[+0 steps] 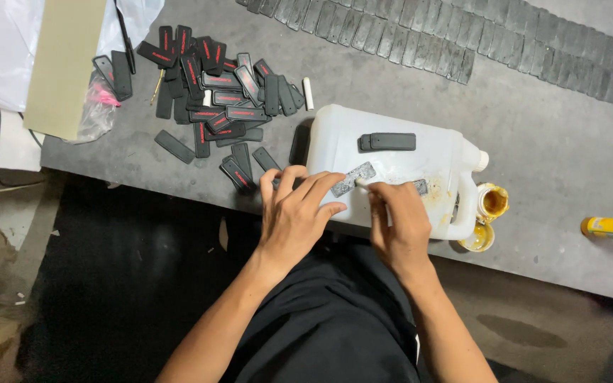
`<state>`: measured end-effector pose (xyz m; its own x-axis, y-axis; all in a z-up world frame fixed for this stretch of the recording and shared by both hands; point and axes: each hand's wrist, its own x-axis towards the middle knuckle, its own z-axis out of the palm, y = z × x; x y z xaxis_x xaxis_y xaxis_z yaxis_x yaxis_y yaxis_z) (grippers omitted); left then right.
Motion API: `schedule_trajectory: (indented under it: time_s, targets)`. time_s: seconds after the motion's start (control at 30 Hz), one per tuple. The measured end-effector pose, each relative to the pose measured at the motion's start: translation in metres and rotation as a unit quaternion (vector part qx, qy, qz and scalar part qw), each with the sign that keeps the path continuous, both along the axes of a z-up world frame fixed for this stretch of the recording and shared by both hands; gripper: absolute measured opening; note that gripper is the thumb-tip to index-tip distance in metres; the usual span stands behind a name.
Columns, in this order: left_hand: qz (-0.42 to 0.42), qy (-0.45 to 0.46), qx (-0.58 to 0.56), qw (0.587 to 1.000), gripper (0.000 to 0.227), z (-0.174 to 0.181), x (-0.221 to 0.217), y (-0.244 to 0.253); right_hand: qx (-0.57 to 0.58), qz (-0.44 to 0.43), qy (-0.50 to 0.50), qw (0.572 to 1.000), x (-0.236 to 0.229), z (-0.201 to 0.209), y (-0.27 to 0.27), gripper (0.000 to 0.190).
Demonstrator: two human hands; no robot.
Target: Applying glue to small black tags using a manual applicator at a workbench.
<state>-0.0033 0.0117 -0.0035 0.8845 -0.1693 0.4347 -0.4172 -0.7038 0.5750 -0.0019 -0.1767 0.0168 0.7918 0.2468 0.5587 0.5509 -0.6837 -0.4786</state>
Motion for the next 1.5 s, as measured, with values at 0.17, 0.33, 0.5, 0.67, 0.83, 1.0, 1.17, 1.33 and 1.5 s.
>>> schedule_trajectory:
  time_s: [0.17, 0.33, 0.5, 0.67, 0.83, 1.0, 1.17, 1.33, 1.5]
  targets:
    - [-0.02, 0.025, -0.026, 0.999, 0.045, 0.007, -0.002, 0.006, 0.011, 0.027, -0.02, 0.999, -0.012, -0.007, 0.019, 0.012]
    - [-0.056, 0.09, -0.076, 0.991, 0.044, 0.011, -0.003, 0.013, 0.034, 0.055, -0.01, 0.998, -0.02, -0.008, 0.027, 0.012]
    - [-0.078, 0.072, -0.087, 0.991, 0.051, 0.005, 0.002, 0.018, 0.023, 0.055, -0.035, 0.998, -0.024, -0.011, 0.023, 0.012]
    - [-0.094, 0.03, -0.037, 0.994, 0.051, 0.006, 0.002, 0.028, -0.002, 0.049, -0.046, 0.998, -0.032, -0.018, 0.022, 0.015]
    - [-0.093, 0.014, -0.006, 0.996, 0.049, 0.013, 0.001, 0.031, -0.003, 0.08, -0.077, 0.994, -0.03, -0.011, 0.024, 0.022]
    - [-0.1, -0.021, 0.02, 0.995, 0.046, 0.008, 0.0, 0.031, -0.047, 0.098, -0.073, 0.991, -0.039, -0.003, 0.022, 0.029]
    - [-0.101, -0.051, 0.02, 0.993, 0.043, 0.004, 0.001, 0.029, 0.049, 0.102, -0.023, 0.993, -0.06, -0.007, 0.006, 0.017]
    - [-0.105, -0.038, 0.004, 0.994, 0.04, 0.021, 0.0, 0.022, 0.106, 0.043, 0.066, 0.991, -0.078, -0.004, -0.032, 0.011]
    - [-0.145, -0.027, -0.093, 0.985, 0.034, 0.044, 0.017, 0.002, 0.26, -0.168, 0.097, 0.946, -0.088, -0.015, -0.068, 0.011]
